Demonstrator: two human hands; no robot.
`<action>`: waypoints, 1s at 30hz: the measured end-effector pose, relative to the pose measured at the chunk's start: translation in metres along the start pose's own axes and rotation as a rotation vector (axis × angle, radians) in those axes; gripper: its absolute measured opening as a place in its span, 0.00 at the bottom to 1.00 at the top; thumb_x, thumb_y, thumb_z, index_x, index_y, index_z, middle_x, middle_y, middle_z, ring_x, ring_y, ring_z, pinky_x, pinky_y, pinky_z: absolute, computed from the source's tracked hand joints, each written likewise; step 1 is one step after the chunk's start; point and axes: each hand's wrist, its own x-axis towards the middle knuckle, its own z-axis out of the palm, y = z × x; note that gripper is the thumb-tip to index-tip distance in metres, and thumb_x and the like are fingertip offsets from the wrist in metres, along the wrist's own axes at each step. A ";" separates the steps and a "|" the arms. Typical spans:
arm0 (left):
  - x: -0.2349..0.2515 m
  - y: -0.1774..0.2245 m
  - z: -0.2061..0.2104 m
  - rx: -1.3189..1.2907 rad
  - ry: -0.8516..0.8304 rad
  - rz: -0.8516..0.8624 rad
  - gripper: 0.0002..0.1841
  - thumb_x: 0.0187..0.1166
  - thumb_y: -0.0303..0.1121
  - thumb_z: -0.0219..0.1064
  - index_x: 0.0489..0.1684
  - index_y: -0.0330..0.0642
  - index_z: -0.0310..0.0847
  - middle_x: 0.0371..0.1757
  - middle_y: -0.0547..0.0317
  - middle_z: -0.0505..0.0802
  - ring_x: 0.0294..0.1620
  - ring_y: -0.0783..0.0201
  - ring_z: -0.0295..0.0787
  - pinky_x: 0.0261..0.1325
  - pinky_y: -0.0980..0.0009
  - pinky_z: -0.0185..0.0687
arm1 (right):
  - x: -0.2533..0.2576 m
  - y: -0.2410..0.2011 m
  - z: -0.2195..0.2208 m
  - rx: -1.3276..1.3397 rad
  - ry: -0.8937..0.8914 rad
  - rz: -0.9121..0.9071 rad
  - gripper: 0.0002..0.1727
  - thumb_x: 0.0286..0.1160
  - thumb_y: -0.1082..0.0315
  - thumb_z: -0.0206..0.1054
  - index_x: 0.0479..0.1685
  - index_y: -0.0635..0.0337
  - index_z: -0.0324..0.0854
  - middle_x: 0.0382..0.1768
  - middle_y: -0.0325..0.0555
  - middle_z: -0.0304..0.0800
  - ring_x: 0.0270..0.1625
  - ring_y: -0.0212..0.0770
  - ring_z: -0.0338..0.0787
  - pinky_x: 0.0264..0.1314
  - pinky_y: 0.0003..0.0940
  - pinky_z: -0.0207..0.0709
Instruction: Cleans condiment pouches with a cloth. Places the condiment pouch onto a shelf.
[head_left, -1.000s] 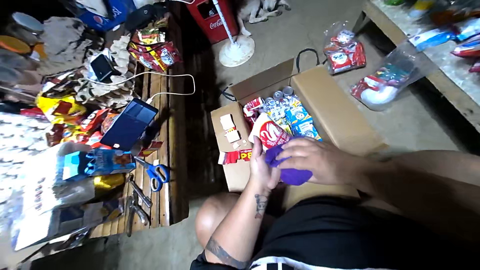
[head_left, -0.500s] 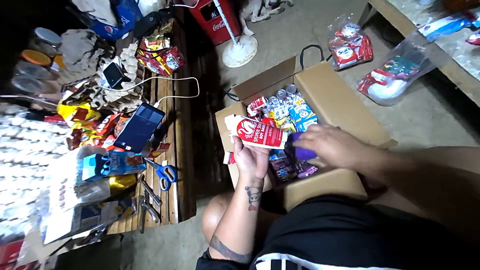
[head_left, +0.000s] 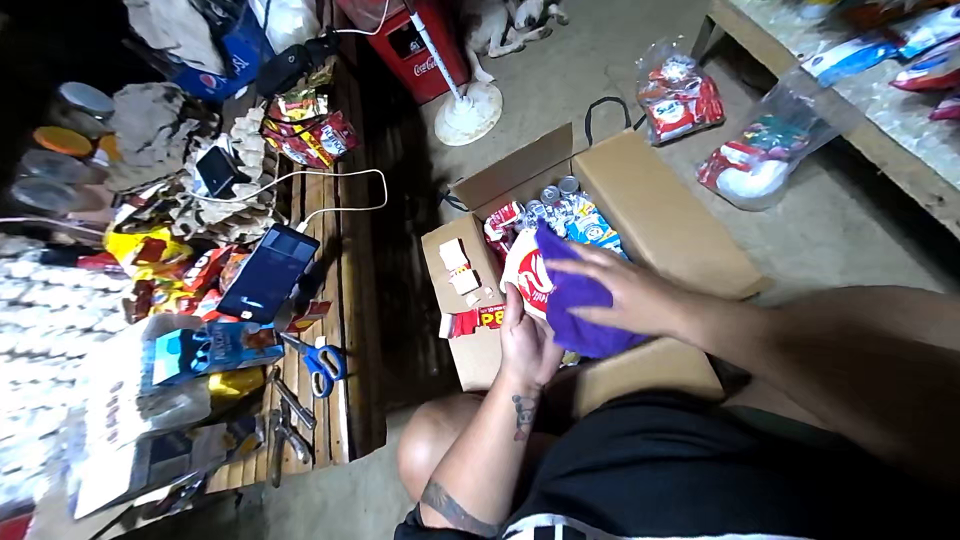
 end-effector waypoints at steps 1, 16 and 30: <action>0.000 -0.002 0.001 -0.020 -0.029 -0.005 0.30 0.85 0.63 0.48 0.66 0.48 0.76 0.57 0.54 0.92 0.62 0.59 0.90 0.66 0.58 0.84 | 0.004 0.004 -0.003 0.059 0.038 0.103 0.33 0.76 0.54 0.70 0.83 0.51 0.74 0.83 0.55 0.72 0.83 0.57 0.72 0.81 0.63 0.66; -0.013 -0.010 0.013 0.211 -0.062 -0.059 0.33 0.90 0.58 0.26 0.63 0.49 0.74 0.53 0.67 0.92 0.58 0.71 0.89 0.62 0.68 0.84 | 0.002 0.013 0.028 -0.041 0.275 -0.077 0.42 0.77 0.37 0.60 0.87 0.54 0.67 0.87 0.62 0.64 0.85 0.64 0.68 0.79 0.68 0.65; -0.017 -0.009 0.013 0.171 0.021 -0.035 0.30 0.92 0.52 0.23 0.58 0.52 0.75 0.48 0.68 0.92 0.54 0.73 0.89 0.58 0.71 0.85 | 0.003 0.001 0.035 -0.085 0.246 0.057 0.56 0.65 0.33 0.66 0.90 0.61 0.58 0.85 0.70 0.63 0.80 0.69 0.73 0.73 0.70 0.69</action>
